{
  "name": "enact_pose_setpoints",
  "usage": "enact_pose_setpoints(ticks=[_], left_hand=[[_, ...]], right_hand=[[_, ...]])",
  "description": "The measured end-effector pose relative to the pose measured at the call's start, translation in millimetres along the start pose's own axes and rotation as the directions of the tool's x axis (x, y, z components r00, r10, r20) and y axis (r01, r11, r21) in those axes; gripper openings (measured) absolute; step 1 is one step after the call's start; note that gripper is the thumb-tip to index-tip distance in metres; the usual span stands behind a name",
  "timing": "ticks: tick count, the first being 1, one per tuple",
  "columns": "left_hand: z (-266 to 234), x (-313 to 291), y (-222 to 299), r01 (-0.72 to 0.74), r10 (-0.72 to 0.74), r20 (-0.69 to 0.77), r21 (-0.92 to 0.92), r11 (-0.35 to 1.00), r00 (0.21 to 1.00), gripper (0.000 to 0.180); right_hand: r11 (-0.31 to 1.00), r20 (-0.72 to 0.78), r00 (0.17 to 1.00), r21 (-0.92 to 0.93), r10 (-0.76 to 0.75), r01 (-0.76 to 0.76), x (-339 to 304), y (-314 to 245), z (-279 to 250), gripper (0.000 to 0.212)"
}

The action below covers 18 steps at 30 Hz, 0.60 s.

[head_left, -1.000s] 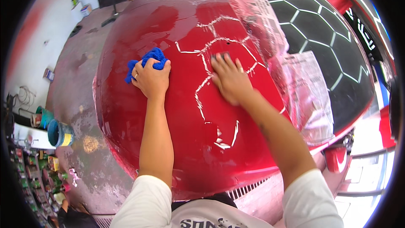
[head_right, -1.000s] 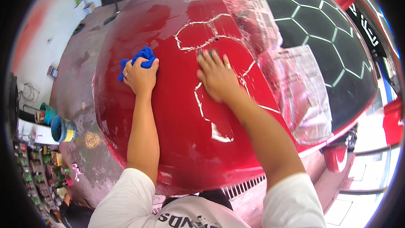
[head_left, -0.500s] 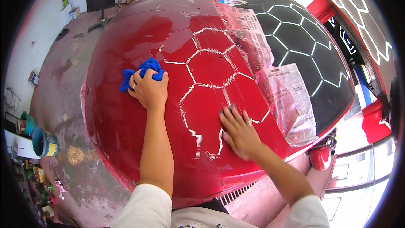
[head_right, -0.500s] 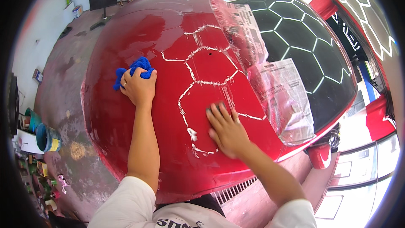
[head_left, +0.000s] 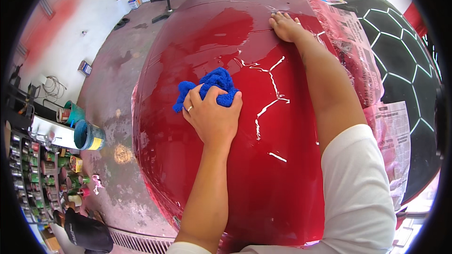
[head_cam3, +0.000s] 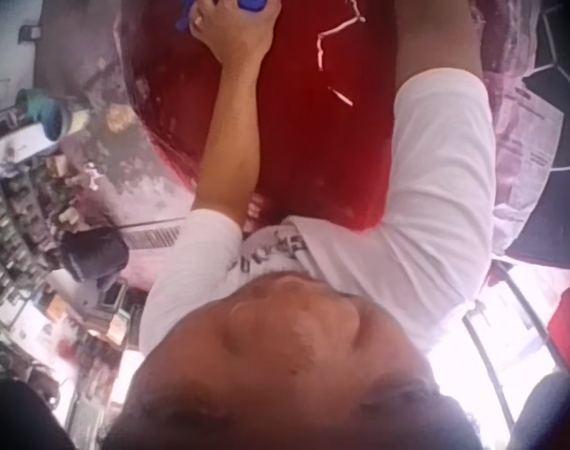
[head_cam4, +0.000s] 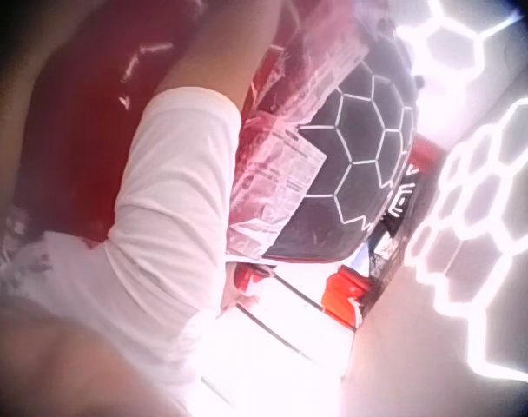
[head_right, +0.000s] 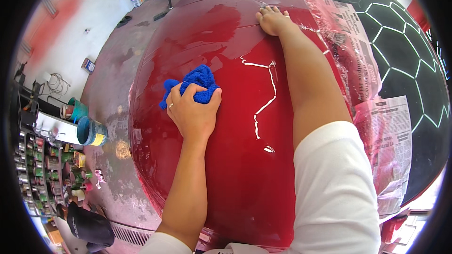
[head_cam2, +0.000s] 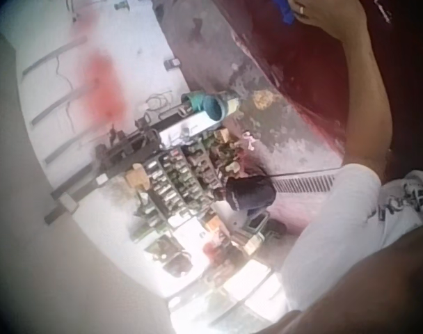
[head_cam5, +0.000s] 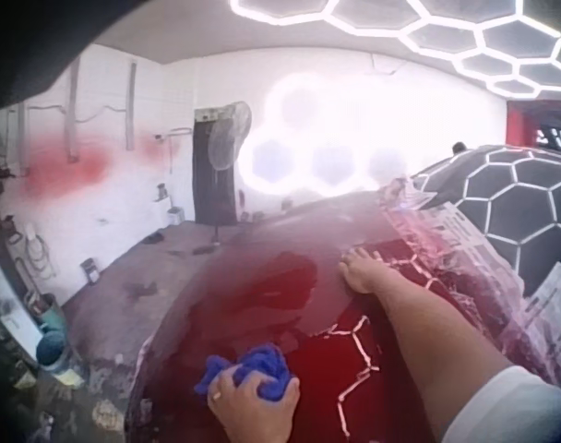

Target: The person applies a transparent protective film to the hood of a red car. They use a blue cloth to wipe the surface and a black squeegee to smooth the film, working section by section while removing newspaper masking as they progress.

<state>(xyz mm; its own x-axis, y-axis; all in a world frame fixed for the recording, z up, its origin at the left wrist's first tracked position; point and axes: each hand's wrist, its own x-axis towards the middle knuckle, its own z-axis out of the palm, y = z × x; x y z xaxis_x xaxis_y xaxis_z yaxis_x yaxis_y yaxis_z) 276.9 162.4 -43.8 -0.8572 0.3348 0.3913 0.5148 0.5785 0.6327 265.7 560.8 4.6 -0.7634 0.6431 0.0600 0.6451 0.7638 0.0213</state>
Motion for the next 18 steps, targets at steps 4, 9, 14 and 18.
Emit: enact_pose_setpoints(ticks=[4,9,14,18], left_hand=[[9,-1,3,-0.005,0.005,-0.017,0.005,1.000,1.000,0.035],[-1,5,-6,0.041,-0.041,-0.001,0.064,0.997,0.999,0.037],[-5,2,9,0.071,-0.074,0.078,0.049,0.996,0.994,0.037],[5,-2,11,0.066,-0.070,0.088,0.045,0.997,0.994,0.038]], right_hand=[[0.977,0.090,0.991,-0.179,-0.100,0.115,-123,-28,-30,0.060],[0.982,0.031,0.982,-0.013,-0.186,0.186,-368,-52,-24,0.063],[0.996,0.252,0.964,-0.012,-0.082,0.088,-616,-76,-74,0.068],[0.998,0.328,0.942,0.014,-0.066,0.065,-696,-79,-96,0.070]])
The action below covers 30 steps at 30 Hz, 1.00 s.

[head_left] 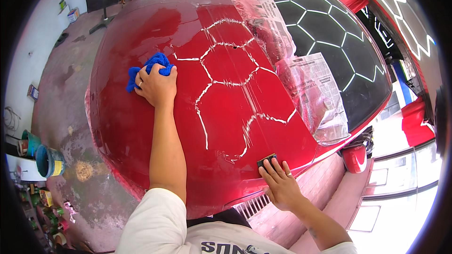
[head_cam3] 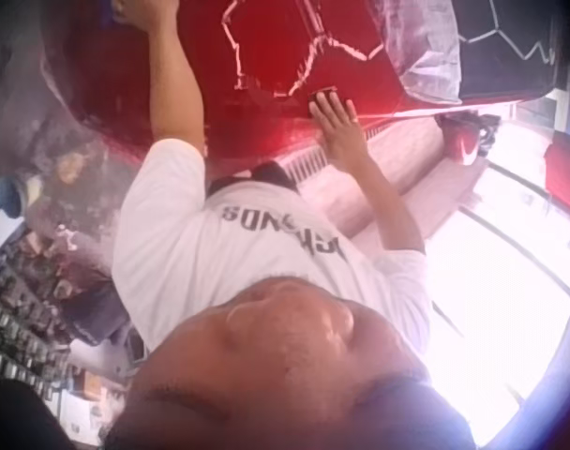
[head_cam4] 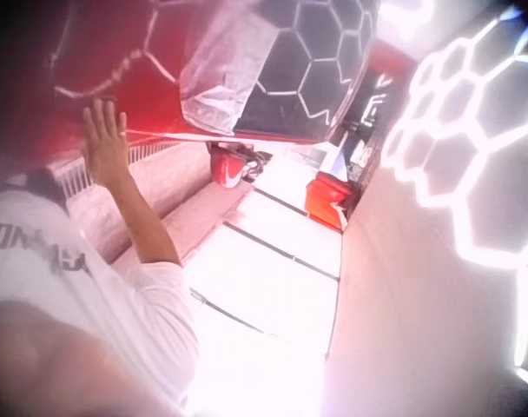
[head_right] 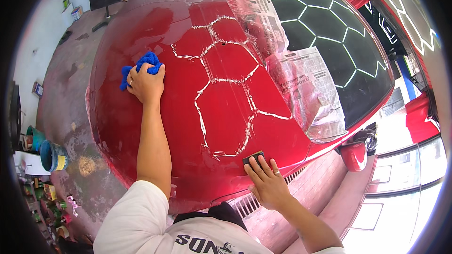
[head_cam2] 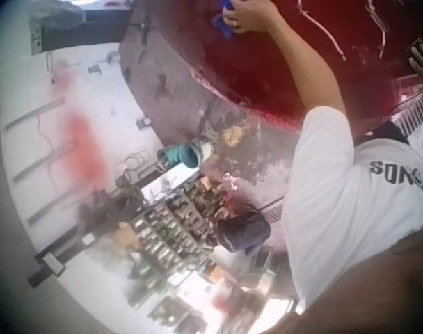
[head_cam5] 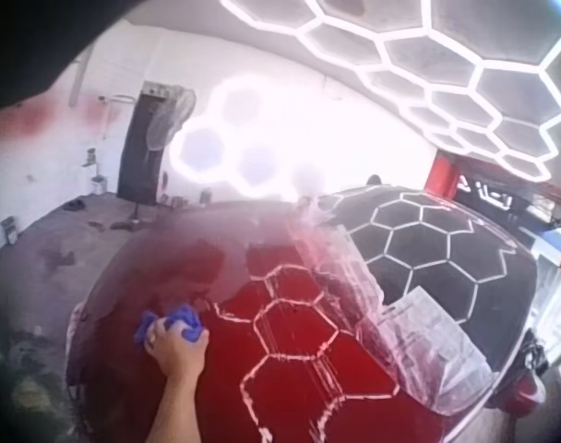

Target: The person applies a transparent protective film to the hood of a red car. They use a blue cloth to wipe the surface and a black squeegee to smooth the film, working section by section while removing newspaper masking as they progress.

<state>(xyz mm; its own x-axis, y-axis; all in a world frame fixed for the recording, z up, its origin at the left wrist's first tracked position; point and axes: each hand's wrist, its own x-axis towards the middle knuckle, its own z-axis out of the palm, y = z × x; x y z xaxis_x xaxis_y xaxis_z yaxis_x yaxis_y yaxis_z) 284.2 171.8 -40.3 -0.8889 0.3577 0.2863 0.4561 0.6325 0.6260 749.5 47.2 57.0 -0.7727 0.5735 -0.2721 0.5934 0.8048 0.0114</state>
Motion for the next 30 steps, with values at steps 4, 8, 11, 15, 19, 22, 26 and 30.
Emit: enact_pose_setpoints(ticks=[4,8,11,15,19,22,26,30], left_hand=[[-6,1,-5,-0.014,0.014,-0.009,0.002,1.000,1.000,0.038],[-6,4,-8,-0.008,0.008,-0.034,0.000,1.000,0.999,0.036],[-2,1,-8,-0.028,0.028,-0.076,0.002,1.000,0.997,0.034],[5,1,-16,-0.092,0.089,-0.140,-0.010,0.996,0.986,0.034],[4,0,-12,-0.134,0.126,-0.176,-0.037,0.990,0.976,0.034],[1,4,-15,-0.128,0.122,-0.178,-0.020,0.992,0.976,0.035],[12,-1,-9,-0.060,0.061,-0.099,0.010,0.998,0.993,0.037],[-8,5,-15,-0.007,0.007,-0.049,-0.011,1.000,0.999,0.035]], right_hand=[[0.997,-0.043,0.997,-0.041,-0.067,0.065,84,10,-12,0.069],[0.991,-0.203,0.972,-0.083,-0.121,0.106,278,33,-40,0.064],[0.996,-0.303,0.949,-0.054,-0.088,0.075,433,58,-65,0.064],[0.999,-0.276,0.961,-0.043,-0.030,0.019,593,77,-112,0.065],[0.998,-0.322,0.945,0.006,0.065,-0.066,688,100,-134,0.064],[1.000,-0.308,0.951,-0.007,0.011,-0.014,676,97,-133,0.064],[0.997,-0.270,0.961,-0.058,-0.065,0.051,535,85,-93,0.066],[0.985,-0.278,0.945,-0.082,-0.172,0.155,336,43,-41,0.065]])
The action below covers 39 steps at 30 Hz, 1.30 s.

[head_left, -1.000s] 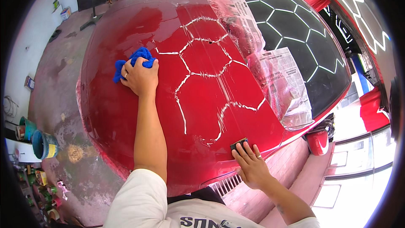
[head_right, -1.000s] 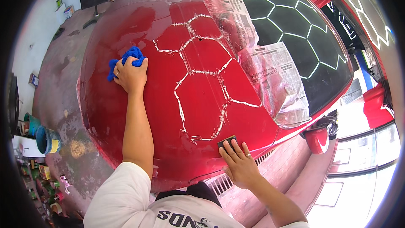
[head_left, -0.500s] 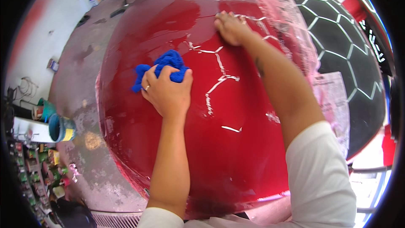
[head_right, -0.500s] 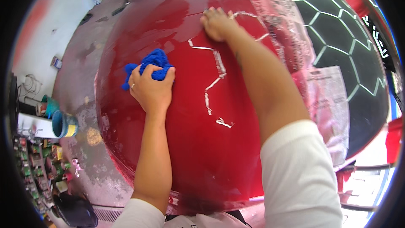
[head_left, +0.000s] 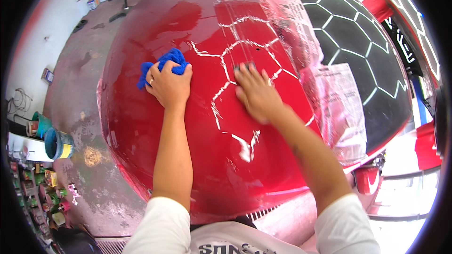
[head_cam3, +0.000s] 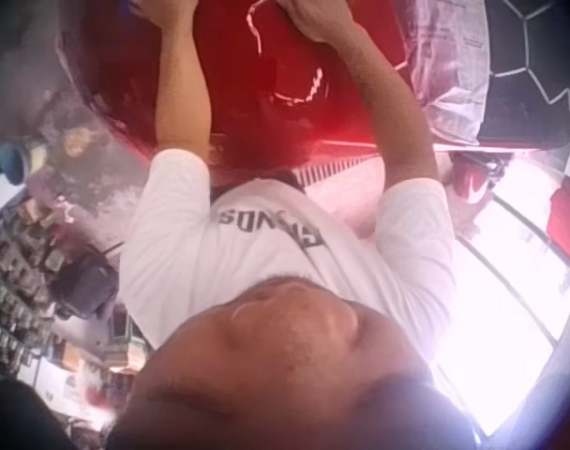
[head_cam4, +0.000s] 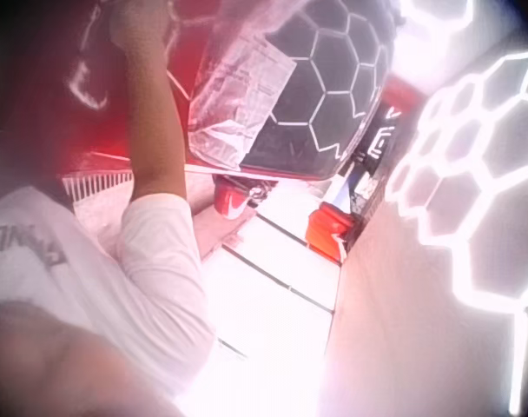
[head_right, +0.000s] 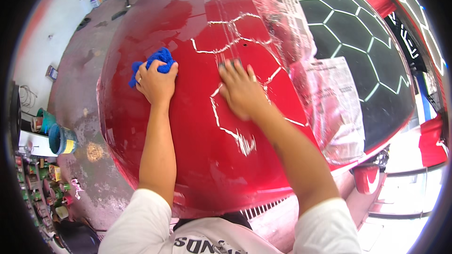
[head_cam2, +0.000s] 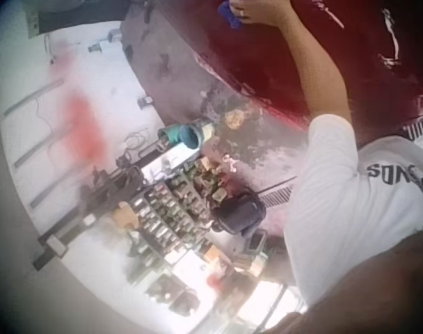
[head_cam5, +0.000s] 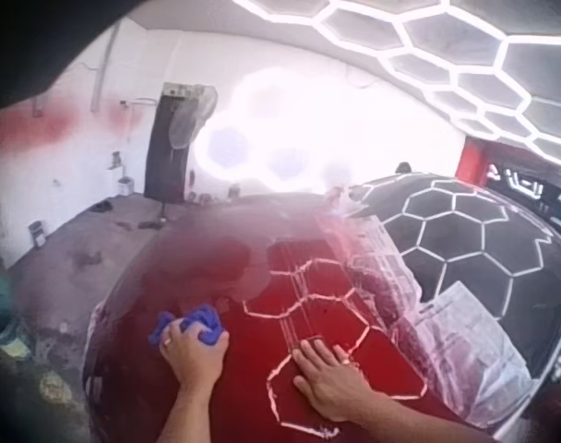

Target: The person applies a transparent protective film to the hood of a red car. They use a blue cloth to wipe the surface and a black squeegee to smooth the film, working section by section while removing newspaper masking as they progress.

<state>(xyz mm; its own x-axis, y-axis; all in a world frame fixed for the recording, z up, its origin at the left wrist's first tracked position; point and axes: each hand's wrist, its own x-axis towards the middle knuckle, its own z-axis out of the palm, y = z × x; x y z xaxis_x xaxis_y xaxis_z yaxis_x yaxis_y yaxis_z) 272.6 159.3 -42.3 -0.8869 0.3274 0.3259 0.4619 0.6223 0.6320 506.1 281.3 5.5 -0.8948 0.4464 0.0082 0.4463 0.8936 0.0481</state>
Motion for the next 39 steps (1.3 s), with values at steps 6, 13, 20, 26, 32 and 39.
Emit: enact_pose_setpoints(ticks=[6,13,20,26,32,39], left_hand=[[-1,-2,8,0.002,-0.002,0.033,0.009,1.000,0.999,0.035],[5,-6,12,0.002,-0.002,0.047,0.004,1.000,0.999,0.036],[6,-5,4,-0.011,0.011,0.002,0.007,1.000,1.000,0.033],[14,-4,-2,-0.137,0.132,-0.118,-0.031,0.990,0.984,0.035],[13,-2,-4,-0.091,0.090,-0.099,-0.004,0.996,0.991,0.036],[3,2,-2,0.006,-0.006,-0.006,-0.009,1.000,1.000,0.035]], right_hand=[[0.985,0.227,0.963,0.065,0.143,-0.162,-288,-74,-49,0.067],[0.989,0.196,0.972,0.030,0.134,-0.142,-251,-46,-45,0.068],[0.992,-0.014,0.992,0.014,0.124,-0.124,95,66,7,0.063],[0.963,-0.009,0.966,0.070,0.260,-0.258,320,152,10,0.064],[0.982,0.072,0.979,-0.020,0.191,-0.190,280,124,-3,0.066],[0.998,-0.026,0.998,0.002,0.062,-0.062,-42,17,-5,0.063]])
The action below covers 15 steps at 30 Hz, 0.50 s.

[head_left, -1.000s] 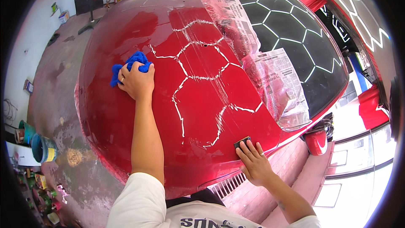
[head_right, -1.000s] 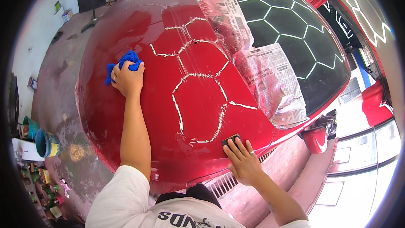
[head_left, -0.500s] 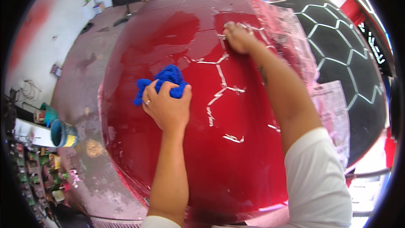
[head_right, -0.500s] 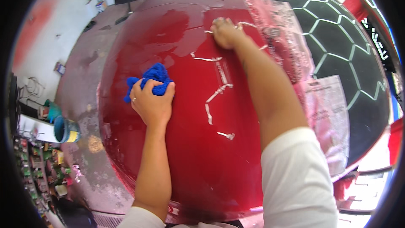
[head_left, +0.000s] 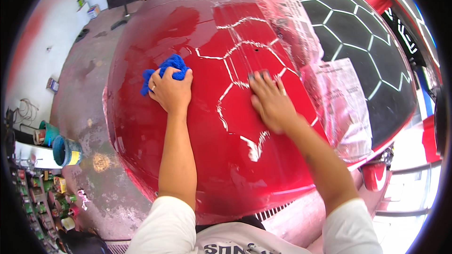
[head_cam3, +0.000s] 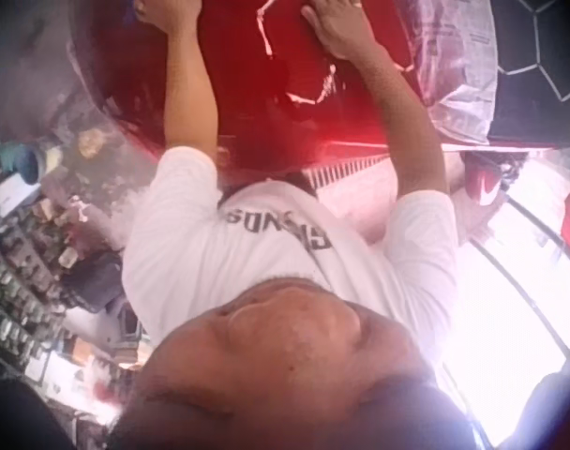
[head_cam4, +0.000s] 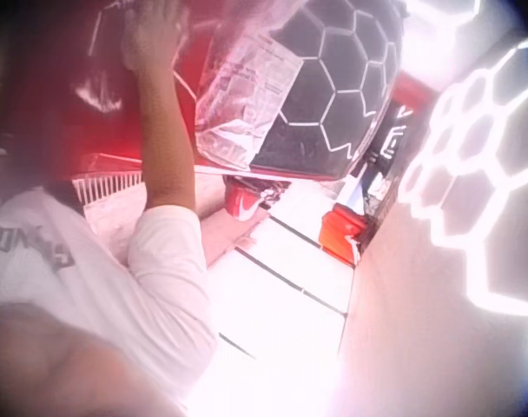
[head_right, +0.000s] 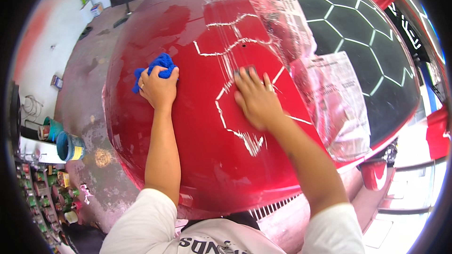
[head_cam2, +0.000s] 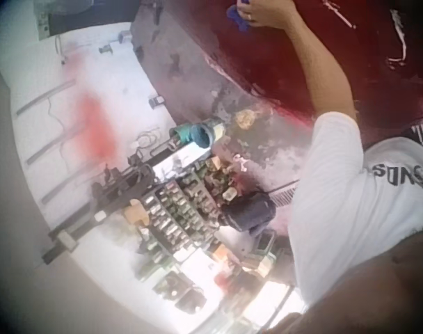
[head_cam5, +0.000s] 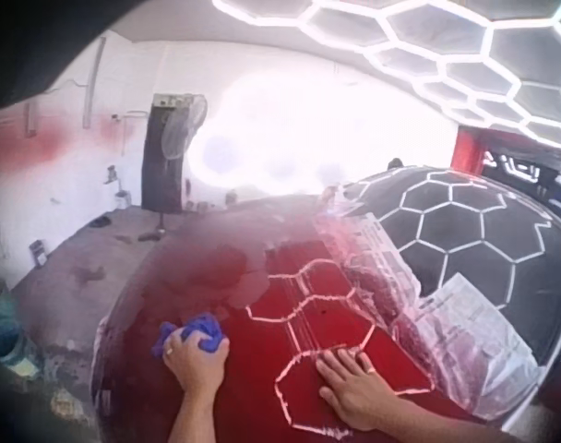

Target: The person applies a transparent protective film to the hood of a red car. They use a blue cloth to wipe the surface and a black squeegee to smooth the film, working section by section while removing newspaper masking as they progress.

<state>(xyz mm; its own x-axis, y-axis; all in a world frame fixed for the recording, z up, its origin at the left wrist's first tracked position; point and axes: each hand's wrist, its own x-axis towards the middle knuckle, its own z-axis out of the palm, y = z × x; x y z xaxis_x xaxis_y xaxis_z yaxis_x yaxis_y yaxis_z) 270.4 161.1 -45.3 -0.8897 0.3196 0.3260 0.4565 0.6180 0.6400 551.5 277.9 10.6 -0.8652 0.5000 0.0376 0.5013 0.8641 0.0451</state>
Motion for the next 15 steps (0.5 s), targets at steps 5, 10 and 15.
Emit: enact_pose_setpoints(ticks=[5,10,15], left_hand=[[-3,-3,11,0.012,-0.014,0.051,0.033,0.999,0.999,0.038],[0,-9,15,0.001,0.000,0.064,-0.012,1.000,0.998,0.036],[2,-6,8,-0.016,0.015,0.031,0.024,1.000,0.999,0.034]], right_hand=[[0.977,0.235,0.954,0.059,0.187,-0.206,-260,-54,-50,0.067],[0.979,0.276,0.942,0.027,0.188,-0.204,-311,-51,-64,0.068],[0.996,0.170,0.982,0.023,0.079,-0.084,-139,-9,-38,0.065]])
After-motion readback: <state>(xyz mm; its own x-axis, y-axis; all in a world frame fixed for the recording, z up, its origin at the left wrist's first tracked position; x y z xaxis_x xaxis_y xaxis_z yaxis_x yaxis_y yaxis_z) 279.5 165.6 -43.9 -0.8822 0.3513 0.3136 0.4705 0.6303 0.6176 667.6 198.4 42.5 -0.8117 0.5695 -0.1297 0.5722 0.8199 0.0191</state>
